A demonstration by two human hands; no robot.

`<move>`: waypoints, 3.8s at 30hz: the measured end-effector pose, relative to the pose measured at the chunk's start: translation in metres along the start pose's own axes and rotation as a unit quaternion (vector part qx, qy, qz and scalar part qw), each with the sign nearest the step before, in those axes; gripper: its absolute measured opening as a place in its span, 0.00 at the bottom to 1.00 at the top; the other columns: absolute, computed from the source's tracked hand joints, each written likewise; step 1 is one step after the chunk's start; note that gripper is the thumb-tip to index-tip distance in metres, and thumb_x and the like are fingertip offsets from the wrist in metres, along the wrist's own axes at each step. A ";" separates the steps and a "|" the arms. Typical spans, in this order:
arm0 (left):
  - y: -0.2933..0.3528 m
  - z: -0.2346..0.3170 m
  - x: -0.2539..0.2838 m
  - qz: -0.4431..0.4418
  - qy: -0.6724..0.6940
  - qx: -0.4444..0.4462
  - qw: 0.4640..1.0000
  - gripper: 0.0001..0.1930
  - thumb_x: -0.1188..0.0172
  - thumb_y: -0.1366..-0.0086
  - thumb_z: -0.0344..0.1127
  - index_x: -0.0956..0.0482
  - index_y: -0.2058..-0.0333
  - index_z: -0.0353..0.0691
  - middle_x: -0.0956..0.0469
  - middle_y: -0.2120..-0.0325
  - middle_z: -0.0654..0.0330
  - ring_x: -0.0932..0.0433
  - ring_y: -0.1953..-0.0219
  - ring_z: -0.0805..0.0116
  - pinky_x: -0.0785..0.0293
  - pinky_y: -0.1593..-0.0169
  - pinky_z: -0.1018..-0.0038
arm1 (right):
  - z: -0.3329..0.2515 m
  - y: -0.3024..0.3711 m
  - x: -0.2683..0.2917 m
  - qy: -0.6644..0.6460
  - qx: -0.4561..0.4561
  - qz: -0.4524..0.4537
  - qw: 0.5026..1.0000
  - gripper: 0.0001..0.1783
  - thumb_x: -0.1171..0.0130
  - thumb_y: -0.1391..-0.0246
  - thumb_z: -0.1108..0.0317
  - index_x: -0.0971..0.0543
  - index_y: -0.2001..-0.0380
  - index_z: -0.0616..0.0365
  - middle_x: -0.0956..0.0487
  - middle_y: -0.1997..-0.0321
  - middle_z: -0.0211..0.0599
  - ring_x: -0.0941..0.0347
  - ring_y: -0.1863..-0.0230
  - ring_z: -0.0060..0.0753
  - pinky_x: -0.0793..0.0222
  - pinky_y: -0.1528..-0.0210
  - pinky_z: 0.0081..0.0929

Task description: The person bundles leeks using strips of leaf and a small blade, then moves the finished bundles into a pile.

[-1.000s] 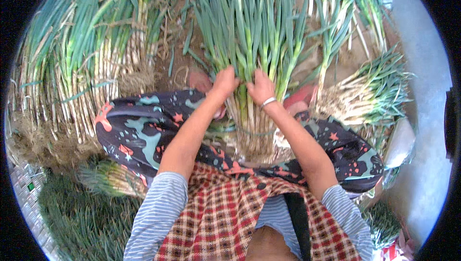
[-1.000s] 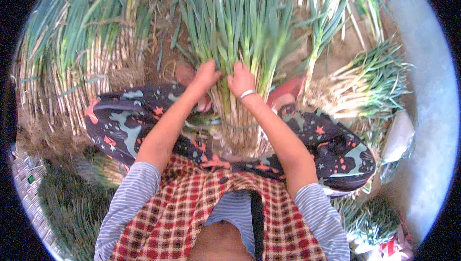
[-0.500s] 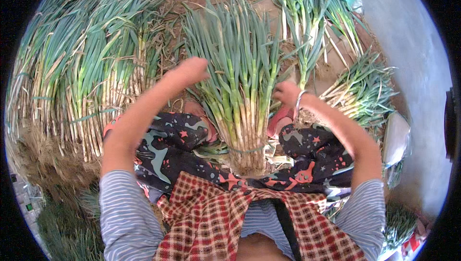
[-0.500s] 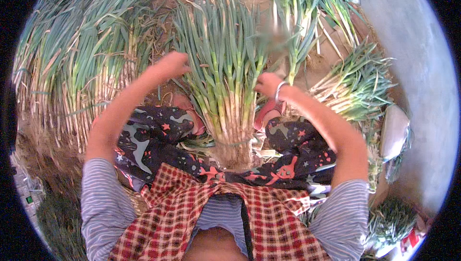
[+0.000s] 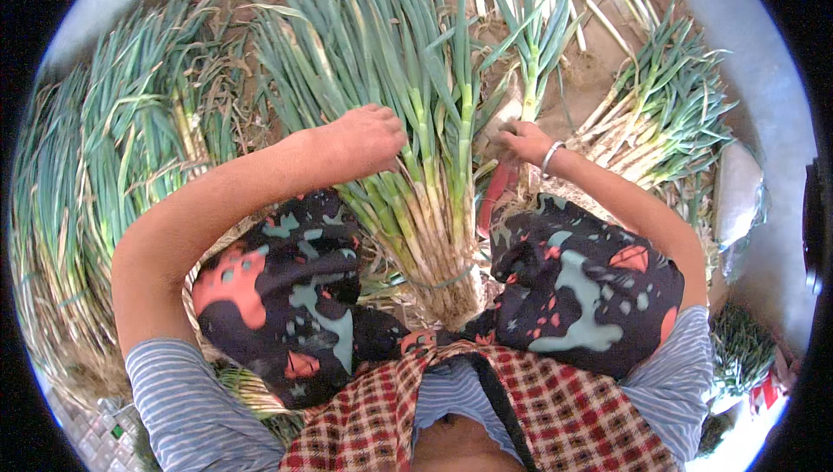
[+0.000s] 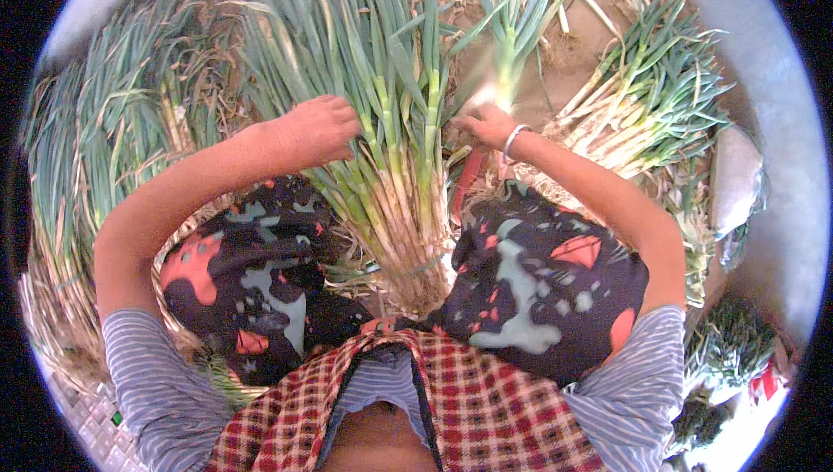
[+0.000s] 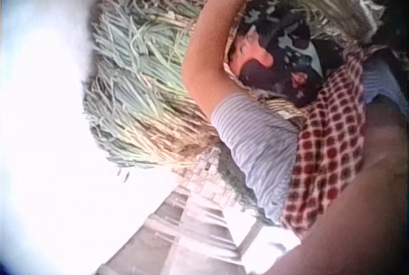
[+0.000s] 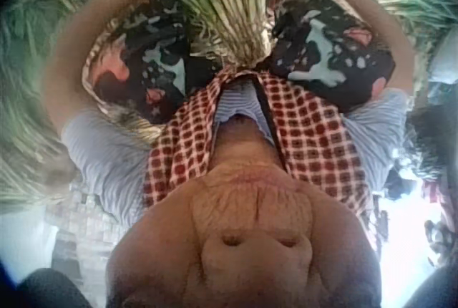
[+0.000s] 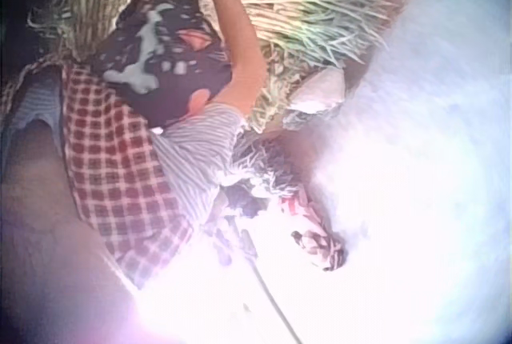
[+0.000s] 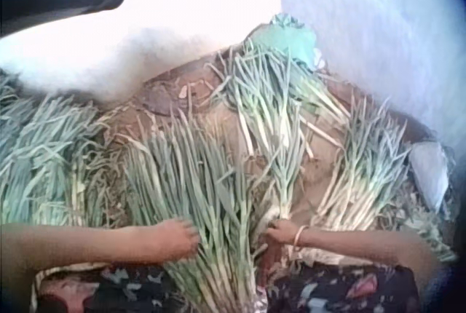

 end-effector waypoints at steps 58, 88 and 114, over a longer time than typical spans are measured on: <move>-0.123 -0.234 -0.045 0.309 -0.140 0.029 0.940 0.13 0.50 0.45 0.41 0.24 0.66 0.41 0.24 0.72 0.53 0.25 0.64 0.58 0.33 0.57 0.55 | -0.084 -0.123 -0.030 -0.217 0.223 0.173 0.934 0.06 0.49 0.48 0.69 0.25 0.71 0.60 0.27 0.73 0.38 0.33 0.71 0.42 0.35 0.66 0.34; 0.095 -0.122 -0.166 0.496 0.786 0.221 0.297 0.52 0.33 0.54 0.52 0.56 0.39 0.39 0.40 0.45 0.53 0.40 0.44 0.62 0.41 0.42 0.64 | -0.040 -0.148 -0.043 -0.427 0.001 0.177 0.887 0.17 0.56 0.44 0.62 0.25 0.64 0.65 0.24 0.64 0.35 0.29 0.64 0.28 0.32 0.60 0.28; 0.050 -0.159 -0.233 0.531 0.719 0.447 0.041 0.22 0.54 0.39 0.45 0.26 0.64 0.28 0.24 0.67 0.46 0.25 0.67 0.56 0.30 0.60 0.61 | -0.005 -0.150 -0.041 -0.120 0.098 0.286 0.946 0.13 0.52 0.49 0.67 0.24 0.66 0.64 0.21 0.68 0.43 0.25 0.69 0.36 0.31 0.66 0.33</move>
Point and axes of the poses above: each hand's wrist, its own y-axis away from the middle knuckle, its own x-axis out of the back of the hand, z = x × y, the point moved 2 cm from there along -y, towards the middle knuckle
